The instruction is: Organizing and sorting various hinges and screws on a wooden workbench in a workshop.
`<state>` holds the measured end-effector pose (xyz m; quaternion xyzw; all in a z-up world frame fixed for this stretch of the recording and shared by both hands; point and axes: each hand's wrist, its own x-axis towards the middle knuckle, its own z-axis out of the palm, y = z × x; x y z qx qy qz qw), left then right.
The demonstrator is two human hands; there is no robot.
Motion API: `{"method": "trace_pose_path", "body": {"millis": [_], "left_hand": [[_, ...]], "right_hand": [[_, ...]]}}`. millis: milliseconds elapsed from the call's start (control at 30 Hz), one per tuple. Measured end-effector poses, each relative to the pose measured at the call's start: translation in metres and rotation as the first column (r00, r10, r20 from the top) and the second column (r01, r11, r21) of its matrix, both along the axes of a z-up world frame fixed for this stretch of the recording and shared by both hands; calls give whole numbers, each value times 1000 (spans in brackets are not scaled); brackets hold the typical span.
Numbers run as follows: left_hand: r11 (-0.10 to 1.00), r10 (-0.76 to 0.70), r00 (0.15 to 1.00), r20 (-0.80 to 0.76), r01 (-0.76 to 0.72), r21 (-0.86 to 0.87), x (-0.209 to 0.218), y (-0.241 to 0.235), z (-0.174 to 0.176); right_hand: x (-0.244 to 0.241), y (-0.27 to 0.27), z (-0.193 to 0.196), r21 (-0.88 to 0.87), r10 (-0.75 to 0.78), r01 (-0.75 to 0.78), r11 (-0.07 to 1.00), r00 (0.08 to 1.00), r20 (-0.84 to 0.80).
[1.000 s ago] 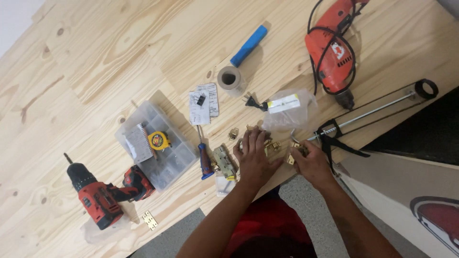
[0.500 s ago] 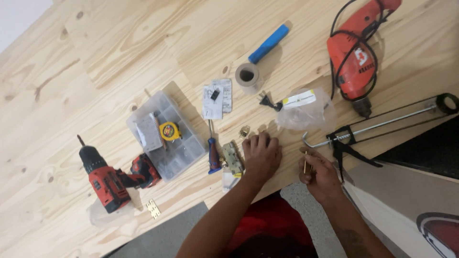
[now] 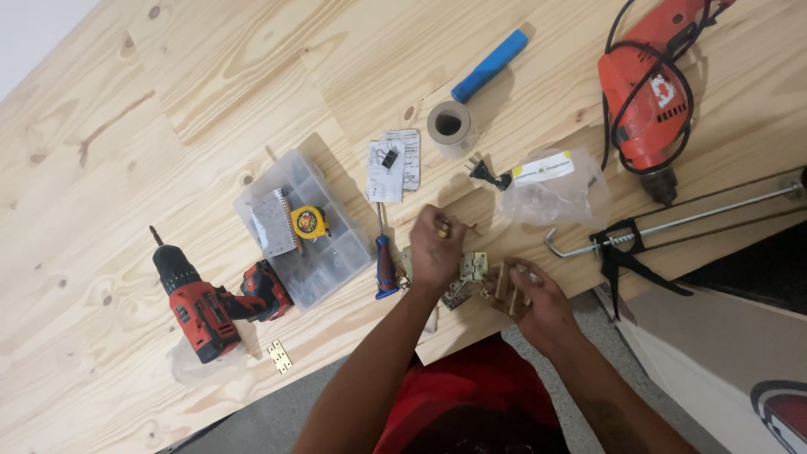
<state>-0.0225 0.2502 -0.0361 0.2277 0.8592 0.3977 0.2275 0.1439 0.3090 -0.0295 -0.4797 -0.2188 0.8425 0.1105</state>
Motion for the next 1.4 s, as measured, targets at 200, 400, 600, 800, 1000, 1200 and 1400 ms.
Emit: {"method": "trace_pose_path", "body": {"millis": [200,400,600,800,1000,1200,1400], "left_hand": [[981,-9,999,52,-1,195,17,4,23],[776,-501,784,-366,594,213,52,-5,10],[688,-482,617,-622,706,168,47,-15,18],[713,-394,521,-758,693,106,58,-10,24],[644,-544,493,-680,764,39,31,28,11],[504,-520,156,-840,850,-155,59,89,-9],[637,-616,41,-787,614,-466,69,79,2]], "right_hand": [[-30,-1,15,-92,-5,-4,996,995,-100],[-42,-6,16,-239,-49,14,971,989,-142],[-16,-16,-112,-343,-227,119,932,928,-294],[-12,-6,-118,-326,-300,169,930,863,-407],[15,19,-55,-225,-519,482,847,841,-152],[65,55,-9,-94,-658,655,750,724,-207],[74,84,-1,-46,-505,516,855,811,-297]]}}
